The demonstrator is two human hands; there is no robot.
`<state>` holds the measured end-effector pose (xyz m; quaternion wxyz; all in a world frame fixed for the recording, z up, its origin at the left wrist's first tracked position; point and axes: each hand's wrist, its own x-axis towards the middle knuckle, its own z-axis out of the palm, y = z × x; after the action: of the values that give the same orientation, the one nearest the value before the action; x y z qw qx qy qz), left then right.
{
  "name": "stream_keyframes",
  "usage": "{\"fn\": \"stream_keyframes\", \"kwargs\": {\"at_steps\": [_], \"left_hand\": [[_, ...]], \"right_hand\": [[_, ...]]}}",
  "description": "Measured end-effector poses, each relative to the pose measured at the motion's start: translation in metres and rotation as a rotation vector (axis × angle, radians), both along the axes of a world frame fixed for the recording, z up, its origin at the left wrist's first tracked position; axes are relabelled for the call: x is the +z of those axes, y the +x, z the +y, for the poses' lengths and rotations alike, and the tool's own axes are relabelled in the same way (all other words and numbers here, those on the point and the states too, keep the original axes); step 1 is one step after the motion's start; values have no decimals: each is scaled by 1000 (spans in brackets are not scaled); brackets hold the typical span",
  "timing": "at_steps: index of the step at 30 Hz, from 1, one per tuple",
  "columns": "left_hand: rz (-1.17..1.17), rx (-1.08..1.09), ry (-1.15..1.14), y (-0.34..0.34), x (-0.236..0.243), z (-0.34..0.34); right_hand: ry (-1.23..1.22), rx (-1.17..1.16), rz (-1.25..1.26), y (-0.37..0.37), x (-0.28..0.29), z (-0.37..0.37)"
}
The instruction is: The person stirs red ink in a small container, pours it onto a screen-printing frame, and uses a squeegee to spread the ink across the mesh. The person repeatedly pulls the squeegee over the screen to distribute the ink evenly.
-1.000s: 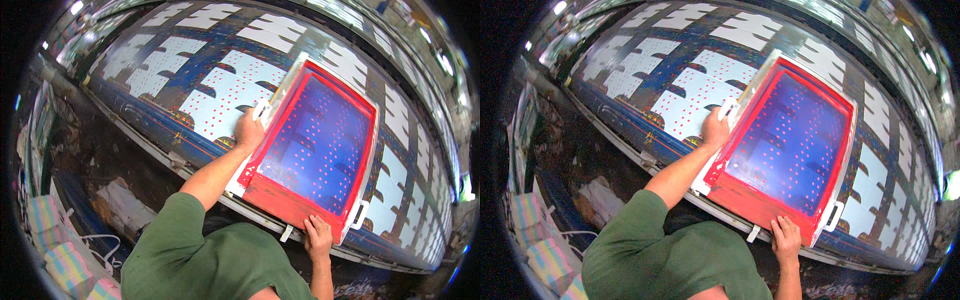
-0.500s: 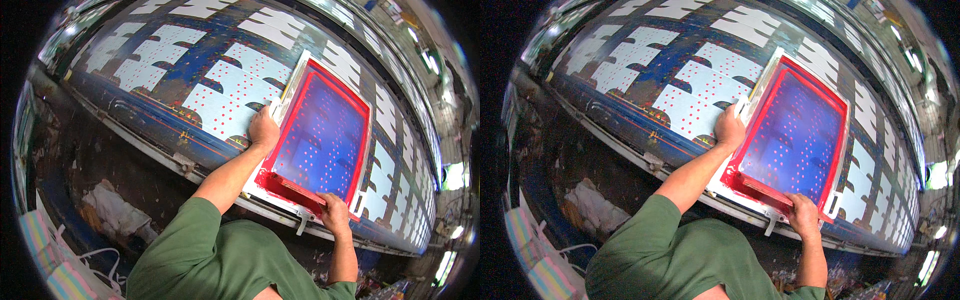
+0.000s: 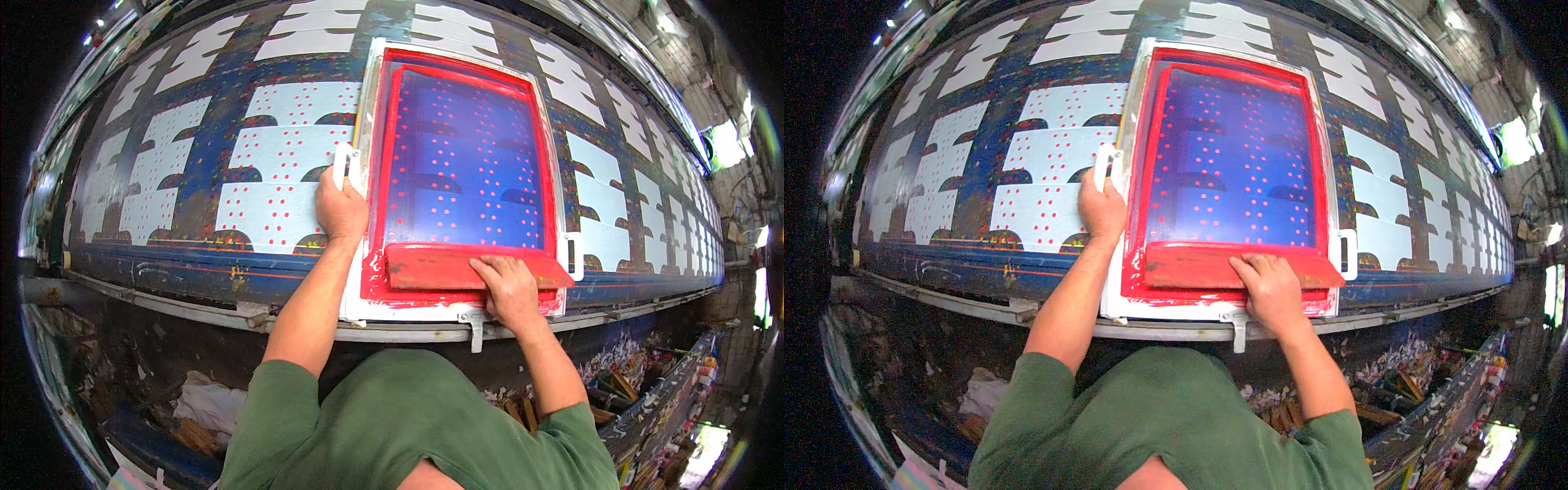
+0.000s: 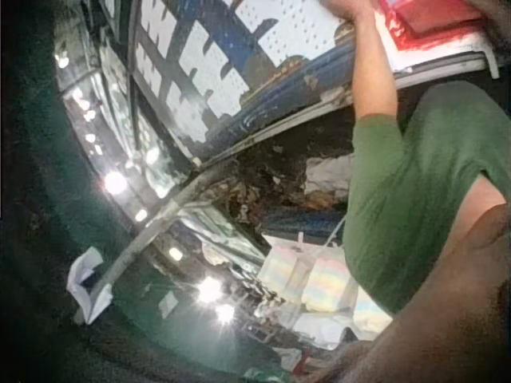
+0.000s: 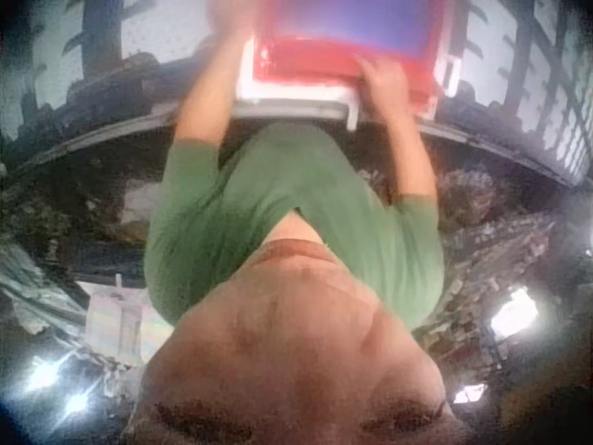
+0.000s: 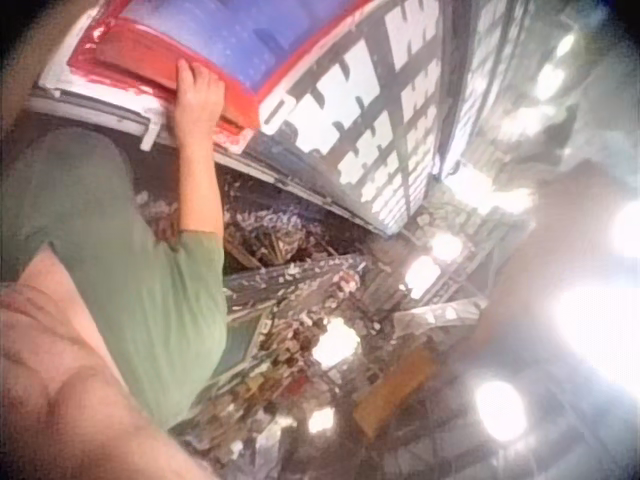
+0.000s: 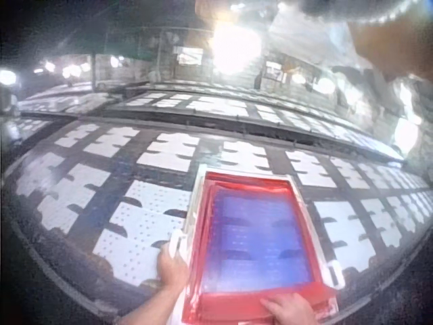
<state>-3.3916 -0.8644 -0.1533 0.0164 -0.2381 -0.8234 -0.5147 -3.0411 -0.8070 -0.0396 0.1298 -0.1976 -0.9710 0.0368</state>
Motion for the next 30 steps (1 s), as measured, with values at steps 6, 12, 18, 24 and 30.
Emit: {"fn": "stream_keyframes", "kwargs": {"at_steps": [6, 12, 18, 24, 30], "left_hand": [[17, 25, -33, 3, 7, 0], [45, 57, -37, 6, 10, 1], [76, 63, -73, 6, 11, 0], [85, 87, -91, 8, 12, 0], [97, 105, -112, 9, 13, 0]], "right_hand": [[35, 24, 59, -54, -11, 104], [72, 9, 6, -126, -20, 230], [98, -16, -64, -194, -25, 343], [43, -44, -130, -235, -12, 406], [55, -65, -174, -250, -9, 435]]}}
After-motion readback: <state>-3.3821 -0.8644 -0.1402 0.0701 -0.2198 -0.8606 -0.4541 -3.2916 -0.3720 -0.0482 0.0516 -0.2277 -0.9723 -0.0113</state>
